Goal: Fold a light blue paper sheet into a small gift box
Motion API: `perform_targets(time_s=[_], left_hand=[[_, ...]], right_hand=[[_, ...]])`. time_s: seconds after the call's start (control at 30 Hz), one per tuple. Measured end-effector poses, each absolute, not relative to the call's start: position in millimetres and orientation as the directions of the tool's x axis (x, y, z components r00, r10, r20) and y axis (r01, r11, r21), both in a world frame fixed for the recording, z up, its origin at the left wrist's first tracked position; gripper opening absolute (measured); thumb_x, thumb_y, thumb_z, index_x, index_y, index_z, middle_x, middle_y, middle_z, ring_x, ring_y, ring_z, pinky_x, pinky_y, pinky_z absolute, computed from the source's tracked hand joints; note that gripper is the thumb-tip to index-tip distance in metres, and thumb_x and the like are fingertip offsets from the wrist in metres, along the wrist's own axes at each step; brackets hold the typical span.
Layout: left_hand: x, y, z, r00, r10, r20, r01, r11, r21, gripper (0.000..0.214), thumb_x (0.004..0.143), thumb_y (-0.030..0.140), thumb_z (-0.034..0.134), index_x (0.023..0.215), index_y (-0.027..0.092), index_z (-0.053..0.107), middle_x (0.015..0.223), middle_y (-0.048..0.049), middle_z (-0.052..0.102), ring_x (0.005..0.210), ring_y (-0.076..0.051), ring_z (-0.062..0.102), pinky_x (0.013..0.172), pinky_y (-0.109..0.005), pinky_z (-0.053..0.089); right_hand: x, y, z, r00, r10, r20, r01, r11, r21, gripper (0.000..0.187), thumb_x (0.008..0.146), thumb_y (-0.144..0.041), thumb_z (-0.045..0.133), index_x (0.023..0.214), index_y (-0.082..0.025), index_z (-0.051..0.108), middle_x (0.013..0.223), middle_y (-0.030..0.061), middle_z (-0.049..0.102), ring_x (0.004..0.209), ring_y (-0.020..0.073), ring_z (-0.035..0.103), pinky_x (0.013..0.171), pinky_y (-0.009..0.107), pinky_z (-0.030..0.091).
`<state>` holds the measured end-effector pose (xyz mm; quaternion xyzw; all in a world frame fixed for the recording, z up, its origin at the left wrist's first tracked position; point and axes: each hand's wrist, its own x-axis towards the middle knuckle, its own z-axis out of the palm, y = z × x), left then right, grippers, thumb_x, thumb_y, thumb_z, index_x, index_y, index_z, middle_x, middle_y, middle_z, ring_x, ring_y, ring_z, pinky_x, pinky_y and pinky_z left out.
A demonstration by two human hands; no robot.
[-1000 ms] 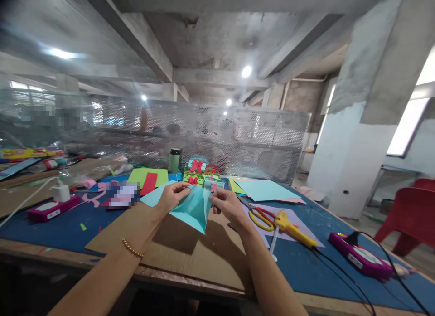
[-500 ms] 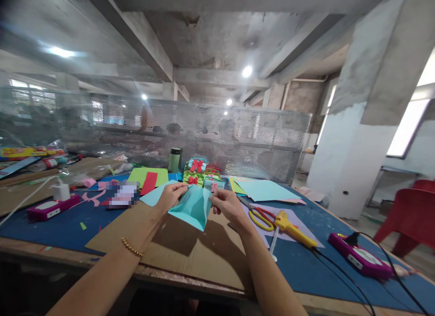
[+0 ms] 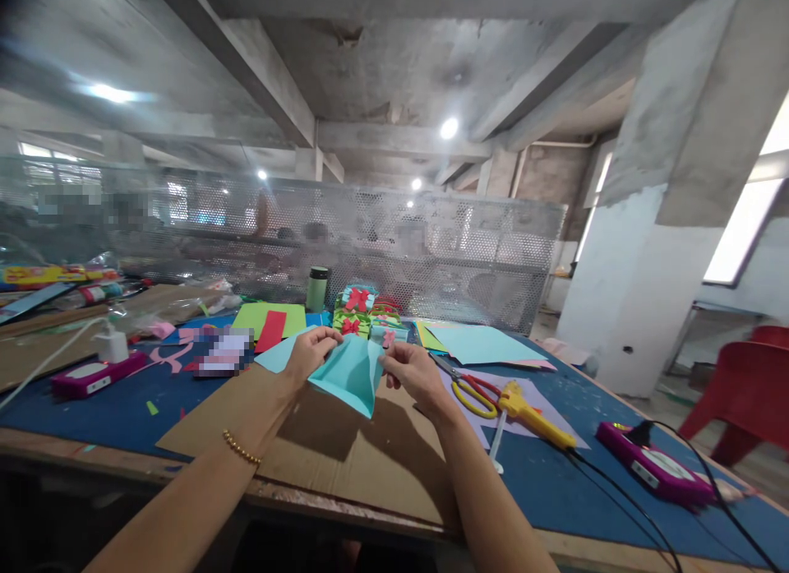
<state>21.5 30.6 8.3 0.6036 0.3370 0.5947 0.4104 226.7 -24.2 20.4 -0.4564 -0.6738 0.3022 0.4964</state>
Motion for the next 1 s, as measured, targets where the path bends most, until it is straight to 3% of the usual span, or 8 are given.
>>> perform_targets(time_s=[0.13,0.27,0.37,0.47,0.8,1.0], left_hand=[[22.2,29.7,9.9,0.016,0.888,0.460,-0.044,-0.459,0.887,0.019,0.066,0.033,0.068,0.057,0.017,0.061,0.052,0.0039,0.052,0.053,-0.011,0.043,0.052,-0.022,0.032],[22.9,31.0,9.2,-0.036,0.872,0.487,-0.019,-0.488,0.873,0.017,0.061,0.021,0.069,0.056,0.019,0.053,0.052,0.0066,0.046,0.054,-0.009,0.041,0.053,-0.021,0.032],[23.4,32.5,7.4,-0.014,0.880,0.476,-0.034,-0.476,0.879,0.013,0.062,0.019,0.066,0.072,0.019,0.058,0.050,0.0094,0.043,0.048,-0.008,0.037,0.049,-0.020,0.030],[23.0,32.3,6.4,0.051,0.875,0.481,-0.048,-0.479,0.877,0.022,0.066,0.022,0.064,0.088,0.017,0.064,0.050,0.0099,0.042,0.045,-0.008,0.036,0.047,-0.019,0.030],[24.1,33.9,0.4,0.085,0.845,0.527,0.048,-0.532,0.845,0.018,0.068,0.025,0.067,0.082,0.015,0.073,0.062,0.0001,0.065,0.057,-0.013,0.056,0.054,-0.022,0.038],[23.4,33.7,1.7,0.019,0.841,0.540,0.092,-0.540,0.837,0.011,0.069,0.021,0.063,0.077,0.016,0.068,0.059,0.0024,0.059,0.054,-0.011,0.053,0.052,-0.020,0.036]], right_hand=[[227.8,-21.5,17.7,-0.095,0.916,0.389,0.341,0.397,-0.852,0.027,0.074,-0.038,0.068,0.060,-0.019,0.054,0.045,-0.0041,0.055,0.039,0.0093,0.050,0.042,0.022,0.037],[228.4,-20.4,15.8,-0.110,0.918,0.382,0.366,0.395,-0.843,0.025,0.076,-0.037,0.067,0.062,-0.019,0.056,0.045,-0.0035,0.056,0.040,0.0095,0.051,0.043,0.022,0.037],[228.5,-20.3,15.8,-0.112,0.917,0.383,0.373,0.396,-0.839,0.026,0.076,-0.037,0.067,0.062,-0.019,0.056,0.045,-0.0034,0.056,0.040,0.0096,0.051,0.043,0.022,0.037],[228.6,-20.5,16.5,-0.098,0.916,0.390,0.371,0.397,-0.839,0.027,0.076,-0.038,0.066,0.061,-0.019,0.054,0.046,-0.0035,0.056,0.040,0.0094,0.051,0.042,0.022,0.037],[228.9,-20.2,17.1,-0.071,0.910,0.408,0.377,0.403,-0.834,0.025,0.072,-0.036,0.065,0.059,-0.019,0.052,0.042,-0.0047,0.053,0.037,0.0085,0.049,0.040,0.020,0.035],[230.4,-17.9,16.4,-0.056,0.909,0.412,0.374,0.402,-0.836,0.026,0.072,-0.037,0.066,0.060,-0.020,0.051,0.044,-0.0057,0.052,0.038,0.0083,0.049,0.039,0.020,0.037]])
